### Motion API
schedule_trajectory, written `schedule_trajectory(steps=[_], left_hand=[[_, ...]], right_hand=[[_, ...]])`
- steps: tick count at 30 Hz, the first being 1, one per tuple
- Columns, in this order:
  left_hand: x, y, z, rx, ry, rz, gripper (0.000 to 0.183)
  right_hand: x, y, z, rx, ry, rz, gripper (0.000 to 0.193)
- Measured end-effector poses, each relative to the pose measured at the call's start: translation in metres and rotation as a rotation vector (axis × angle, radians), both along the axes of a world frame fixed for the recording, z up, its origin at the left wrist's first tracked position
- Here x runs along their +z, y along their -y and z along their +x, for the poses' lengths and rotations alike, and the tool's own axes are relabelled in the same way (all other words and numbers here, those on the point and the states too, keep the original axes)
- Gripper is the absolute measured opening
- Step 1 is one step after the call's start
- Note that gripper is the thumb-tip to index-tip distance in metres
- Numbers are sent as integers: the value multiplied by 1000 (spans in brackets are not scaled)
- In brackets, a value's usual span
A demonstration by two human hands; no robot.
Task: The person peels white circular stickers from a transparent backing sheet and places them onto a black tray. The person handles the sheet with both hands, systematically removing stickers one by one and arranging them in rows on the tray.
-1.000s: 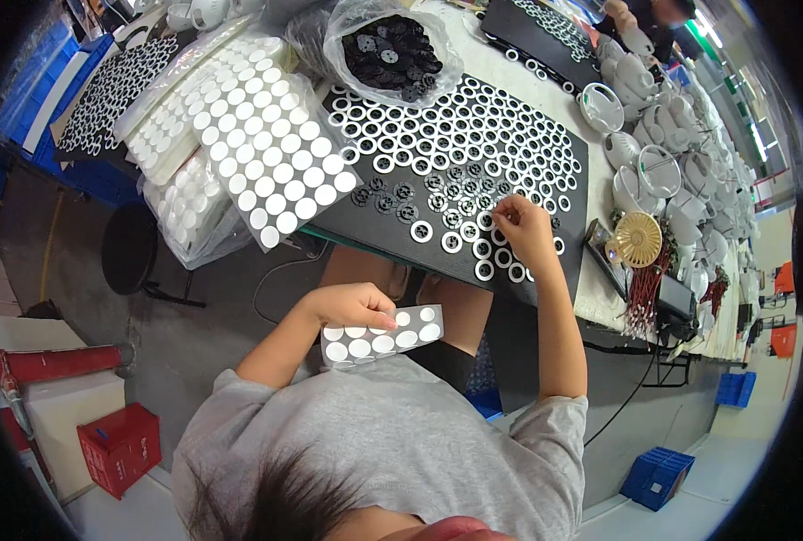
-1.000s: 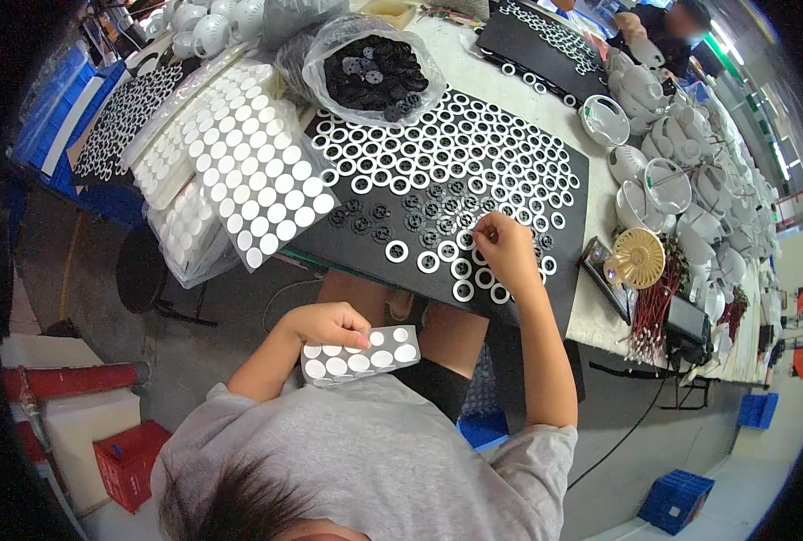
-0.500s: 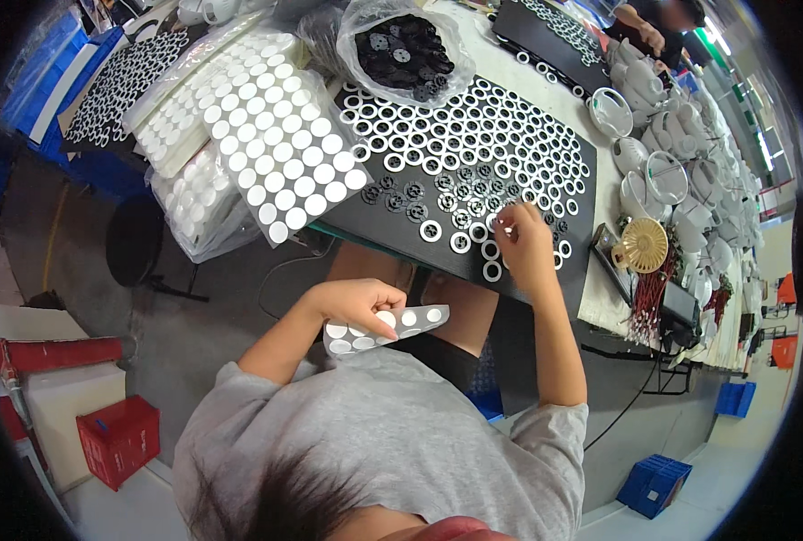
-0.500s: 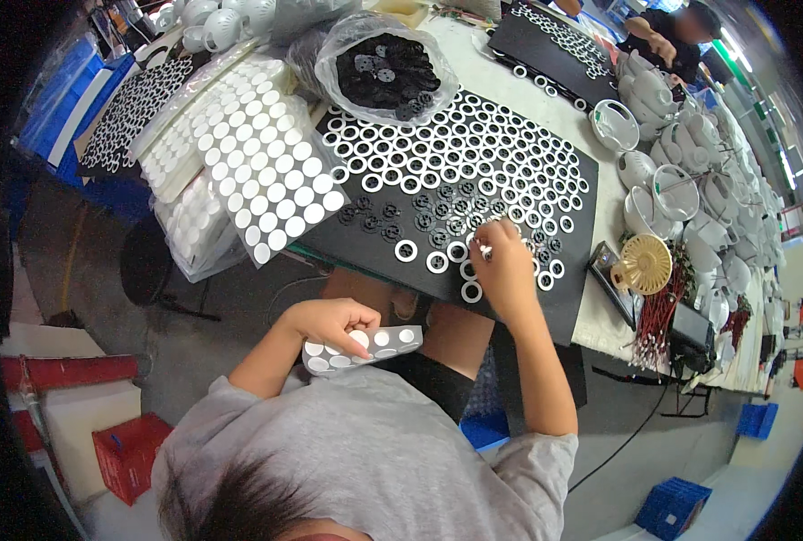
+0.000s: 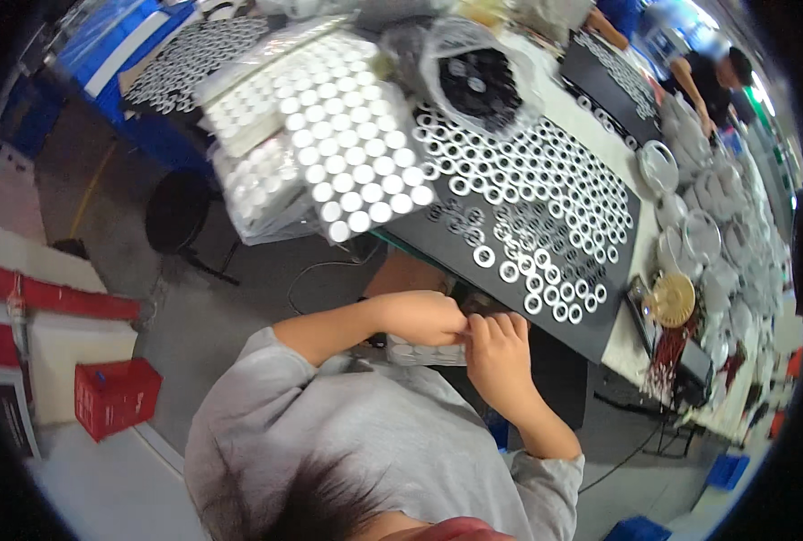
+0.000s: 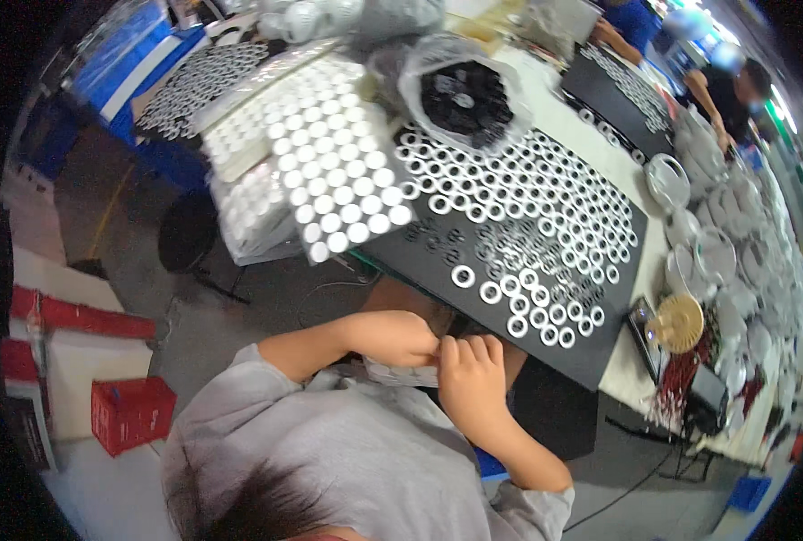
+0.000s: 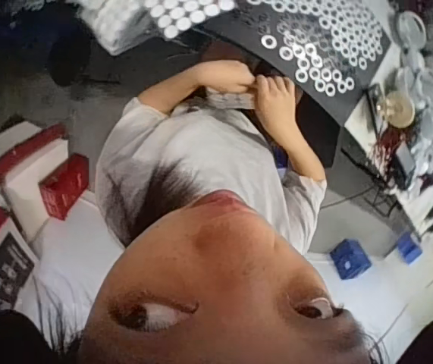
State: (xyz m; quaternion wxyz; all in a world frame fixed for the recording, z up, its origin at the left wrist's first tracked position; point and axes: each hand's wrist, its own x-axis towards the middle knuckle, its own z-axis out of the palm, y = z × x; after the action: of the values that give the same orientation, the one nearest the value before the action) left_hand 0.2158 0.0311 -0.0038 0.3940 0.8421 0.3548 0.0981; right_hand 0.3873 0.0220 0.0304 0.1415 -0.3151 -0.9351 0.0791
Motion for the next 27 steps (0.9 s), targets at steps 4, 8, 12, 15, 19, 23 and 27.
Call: schedule_trajectory(steps=[4,8,12,15,19,23,27], left_hand=[[54,7,-5,19,-262,428,25],[131,22,-9,4,-188,778,17],[222,62,8,-262,-417,905,33],[271,68,8,-516,-491,971,37],[270,91,19,-611,-680,1044,19],[253,86,44,-763,-612,895,19],[241,88,48,-786,-437,984,20]], right_hand=[[11,-4,7,49,-207,-251,22],[2,5,26,1,-249,-342,20],[10,15,38,-92,-344,-251,18],[25,28,49,-237,-380,-344,18],[34,41,33,-327,-328,-498,19],[31,50,16,-446,-292,-621,19],[13,49,28,-332,-337,-518,19]])
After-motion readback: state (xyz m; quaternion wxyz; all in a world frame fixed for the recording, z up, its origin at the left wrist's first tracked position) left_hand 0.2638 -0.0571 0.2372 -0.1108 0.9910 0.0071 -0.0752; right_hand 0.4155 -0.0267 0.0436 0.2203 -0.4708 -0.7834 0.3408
